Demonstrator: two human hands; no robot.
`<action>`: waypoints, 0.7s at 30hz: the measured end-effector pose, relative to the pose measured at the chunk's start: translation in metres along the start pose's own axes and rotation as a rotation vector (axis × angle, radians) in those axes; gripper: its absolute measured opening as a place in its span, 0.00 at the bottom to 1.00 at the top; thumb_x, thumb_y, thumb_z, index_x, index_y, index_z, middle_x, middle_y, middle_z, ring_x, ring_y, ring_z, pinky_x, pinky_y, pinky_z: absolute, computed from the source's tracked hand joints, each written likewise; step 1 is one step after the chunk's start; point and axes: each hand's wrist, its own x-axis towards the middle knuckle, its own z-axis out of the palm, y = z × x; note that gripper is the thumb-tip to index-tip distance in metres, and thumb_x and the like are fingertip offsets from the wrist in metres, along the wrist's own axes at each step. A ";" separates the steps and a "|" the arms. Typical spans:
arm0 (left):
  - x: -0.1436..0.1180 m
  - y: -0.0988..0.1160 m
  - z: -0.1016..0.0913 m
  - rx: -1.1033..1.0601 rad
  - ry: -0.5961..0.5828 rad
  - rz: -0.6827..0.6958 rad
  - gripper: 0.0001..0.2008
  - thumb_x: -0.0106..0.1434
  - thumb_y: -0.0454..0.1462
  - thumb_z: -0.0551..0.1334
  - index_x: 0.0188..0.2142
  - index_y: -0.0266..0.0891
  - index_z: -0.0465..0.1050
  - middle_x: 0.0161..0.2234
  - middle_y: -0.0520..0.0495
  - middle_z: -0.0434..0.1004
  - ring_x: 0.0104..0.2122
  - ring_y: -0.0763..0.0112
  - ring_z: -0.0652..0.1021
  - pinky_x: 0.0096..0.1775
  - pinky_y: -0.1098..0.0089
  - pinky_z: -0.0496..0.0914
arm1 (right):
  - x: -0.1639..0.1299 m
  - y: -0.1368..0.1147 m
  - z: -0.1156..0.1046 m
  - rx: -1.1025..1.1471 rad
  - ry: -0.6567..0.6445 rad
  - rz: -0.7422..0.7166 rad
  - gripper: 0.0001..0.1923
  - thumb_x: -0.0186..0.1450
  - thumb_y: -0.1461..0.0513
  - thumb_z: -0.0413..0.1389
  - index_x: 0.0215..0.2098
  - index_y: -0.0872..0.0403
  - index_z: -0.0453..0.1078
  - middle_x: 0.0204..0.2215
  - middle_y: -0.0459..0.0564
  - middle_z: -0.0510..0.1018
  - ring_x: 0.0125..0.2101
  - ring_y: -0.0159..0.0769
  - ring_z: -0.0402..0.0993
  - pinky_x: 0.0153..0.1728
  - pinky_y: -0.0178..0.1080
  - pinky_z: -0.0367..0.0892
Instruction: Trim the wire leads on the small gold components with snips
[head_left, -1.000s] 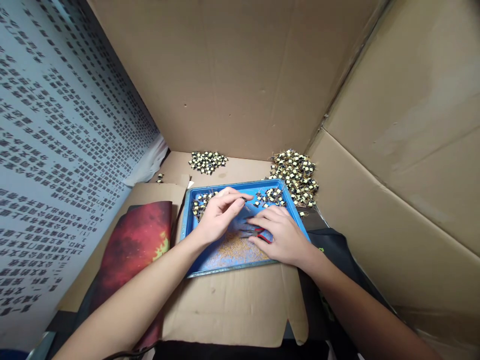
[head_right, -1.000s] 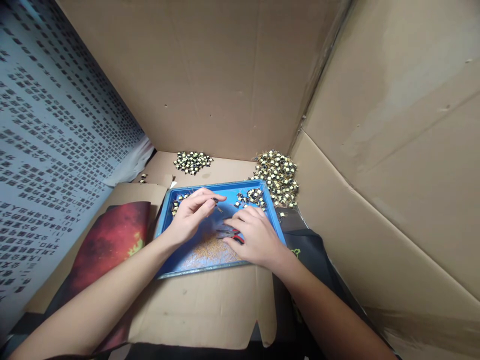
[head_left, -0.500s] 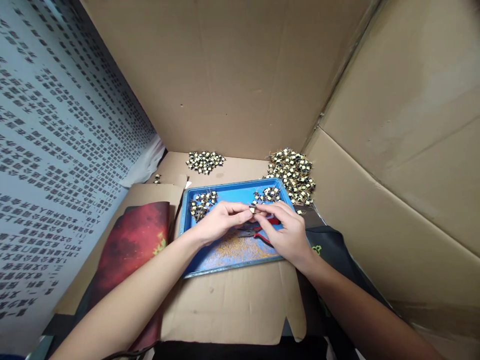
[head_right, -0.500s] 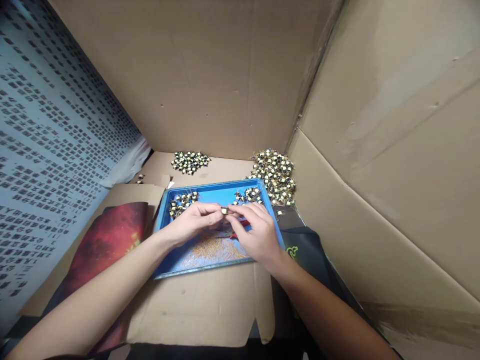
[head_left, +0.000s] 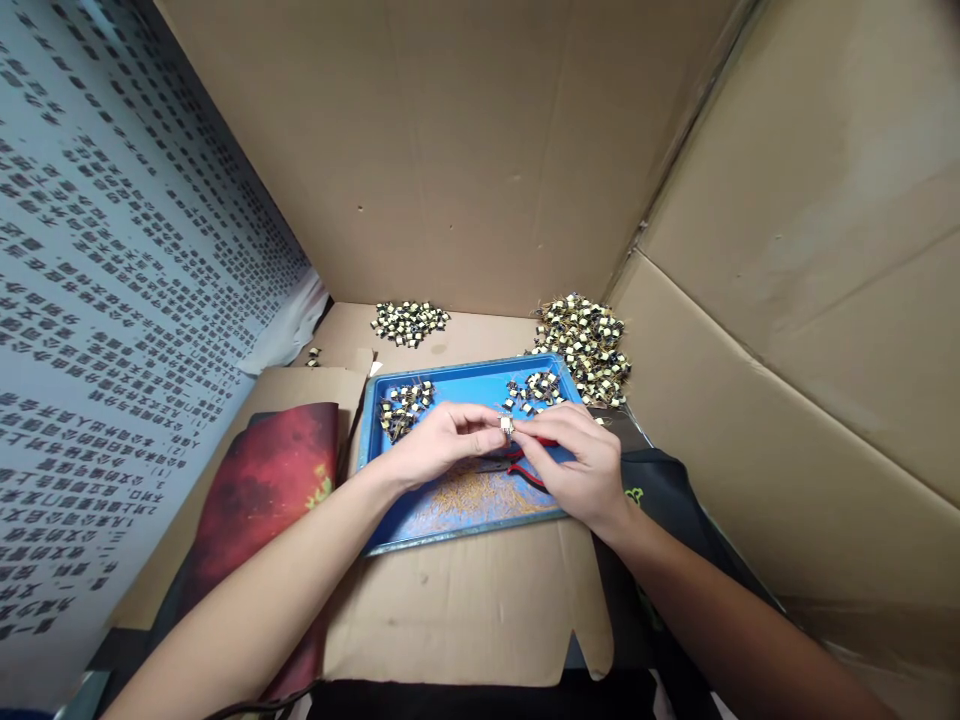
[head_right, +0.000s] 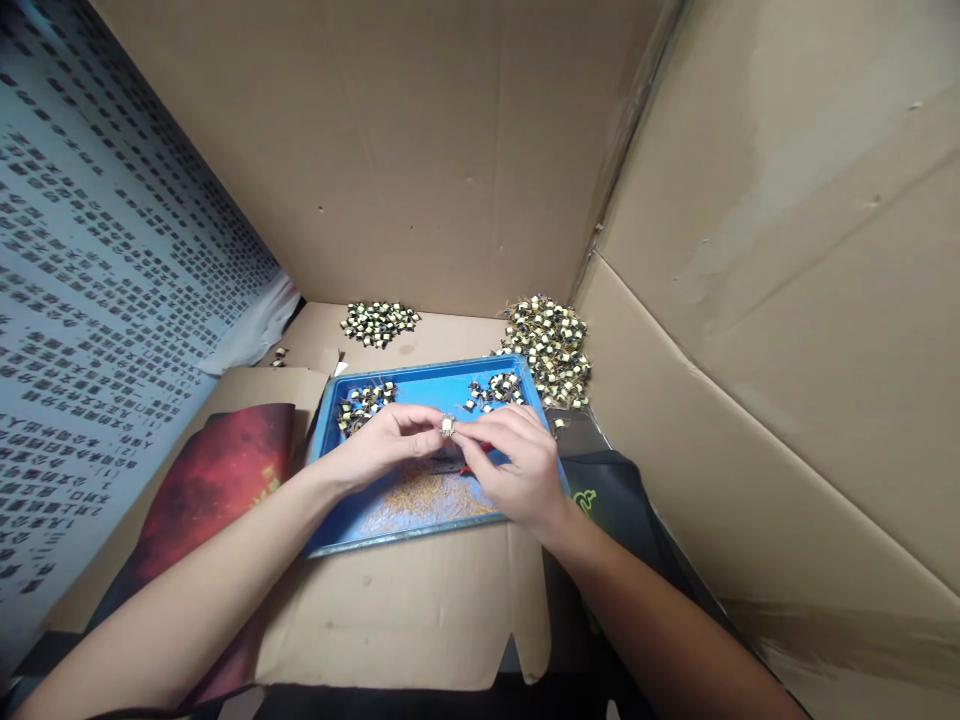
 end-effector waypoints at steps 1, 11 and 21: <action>0.000 -0.001 -0.001 -0.013 0.003 0.003 0.18 0.60 0.45 0.74 0.45 0.36 0.82 0.37 0.45 0.83 0.36 0.70 0.79 0.43 0.69 0.70 | 0.000 0.000 0.000 0.009 -0.001 0.004 0.11 0.65 0.69 0.65 0.43 0.47 0.82 0.32 0.48 0.84 0.32 0.39 0.79 0.38 0.47 0.73; 0.000 -0.003 -0.004 -0.023 0.055 0.051 0.16 0.63 0.43 0.72 0.47 0.37 0.83 0.34 0.47 0.82 0.32 0.72 0.76 0.39 0.71 0.69 | -0.001 -0.001 0.000 0.048 -0.012 0.017 0.11 0.65 0.70 0.64 0.41 0.48 0.81 0.33 0.47 0.83 0.32 0.39 0.79 0.38 0.47 0.73; 0.000 -0.003 -0.003 -0.052 0.052 0.068 0.14 0.63 0.43 0.73 0.44 0.37 0.83 0.32 0.48 0.79 0.29 0.76 0.73 0.34 0.74 0.66 | -0.002 -0.002 -0.002 0.048 -0.047 0.032 0.10 0.65 0.68 0.64 0.41 0.49 0.79 0.34 0.48 0.83 0.33 0.39 0.79 0.40 0.47 0.73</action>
